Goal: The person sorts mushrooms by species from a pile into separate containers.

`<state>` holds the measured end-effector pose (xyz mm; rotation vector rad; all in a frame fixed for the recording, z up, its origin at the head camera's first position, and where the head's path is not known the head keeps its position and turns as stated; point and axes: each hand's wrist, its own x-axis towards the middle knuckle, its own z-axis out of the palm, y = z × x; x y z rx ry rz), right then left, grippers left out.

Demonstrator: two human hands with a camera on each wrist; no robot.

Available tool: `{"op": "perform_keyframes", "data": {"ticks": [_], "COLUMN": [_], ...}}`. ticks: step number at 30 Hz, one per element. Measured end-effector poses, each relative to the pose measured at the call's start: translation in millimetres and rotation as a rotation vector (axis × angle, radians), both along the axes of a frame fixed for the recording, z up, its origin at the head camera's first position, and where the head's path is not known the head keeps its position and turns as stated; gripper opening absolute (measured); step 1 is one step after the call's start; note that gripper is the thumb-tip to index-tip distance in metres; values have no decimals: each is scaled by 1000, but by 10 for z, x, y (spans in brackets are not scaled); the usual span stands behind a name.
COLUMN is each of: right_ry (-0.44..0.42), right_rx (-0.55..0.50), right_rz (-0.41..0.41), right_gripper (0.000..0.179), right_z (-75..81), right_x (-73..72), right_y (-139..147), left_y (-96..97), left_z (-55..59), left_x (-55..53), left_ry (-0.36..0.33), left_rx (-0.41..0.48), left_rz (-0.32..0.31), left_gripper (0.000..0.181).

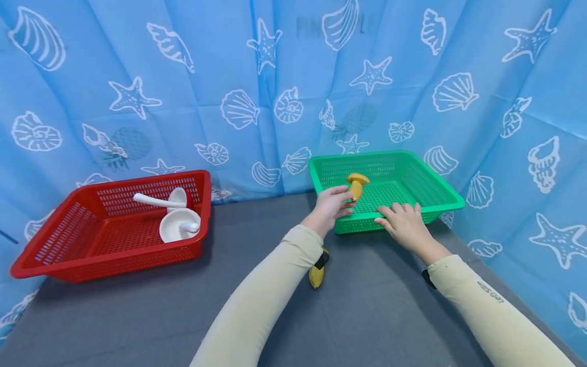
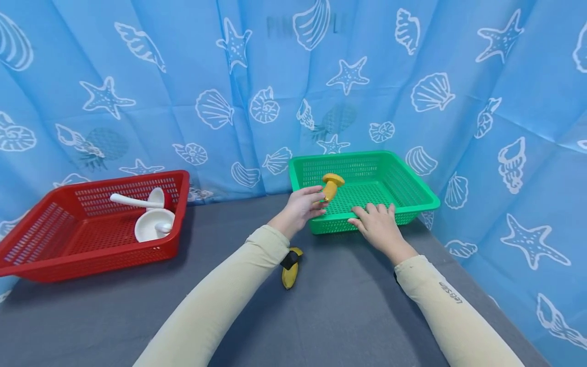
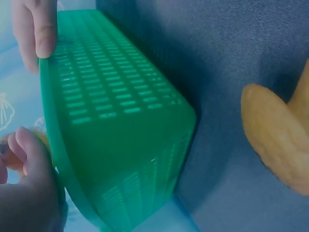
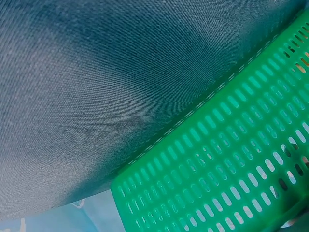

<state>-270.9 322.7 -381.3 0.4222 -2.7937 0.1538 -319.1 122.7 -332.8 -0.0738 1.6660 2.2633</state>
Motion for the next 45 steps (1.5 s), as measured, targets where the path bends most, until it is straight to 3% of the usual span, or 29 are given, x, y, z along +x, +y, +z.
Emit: {"op": "perform_keyframes", "data": {"ticks": [6,11,23,30,45], "right_ry": [-40,-56,-85,-89,-72], "right_rx": [-6,-8,-14,-9,-1], "right_rz": [0,-6,-7,0,0], "right_gripper": [37,38,42,42,42], "right_z": [36,43,46,56,63], "right_x": [-16,7,52,33,45], "right_y": [-40,-40,-3,-12,-10], "left_y": [-22,-138,-611,-903,-1254], "left_z": [3,9,-58,-62,-273], "left_x": [13,68,326,469,712], "left_ry": [43,63,32,12,9], "left_rx": [18,-16,-64,-88,-117], "left_rz": [9,-27,-87,-89,-125], "left_gripper": [32,30,33,32,34]}}
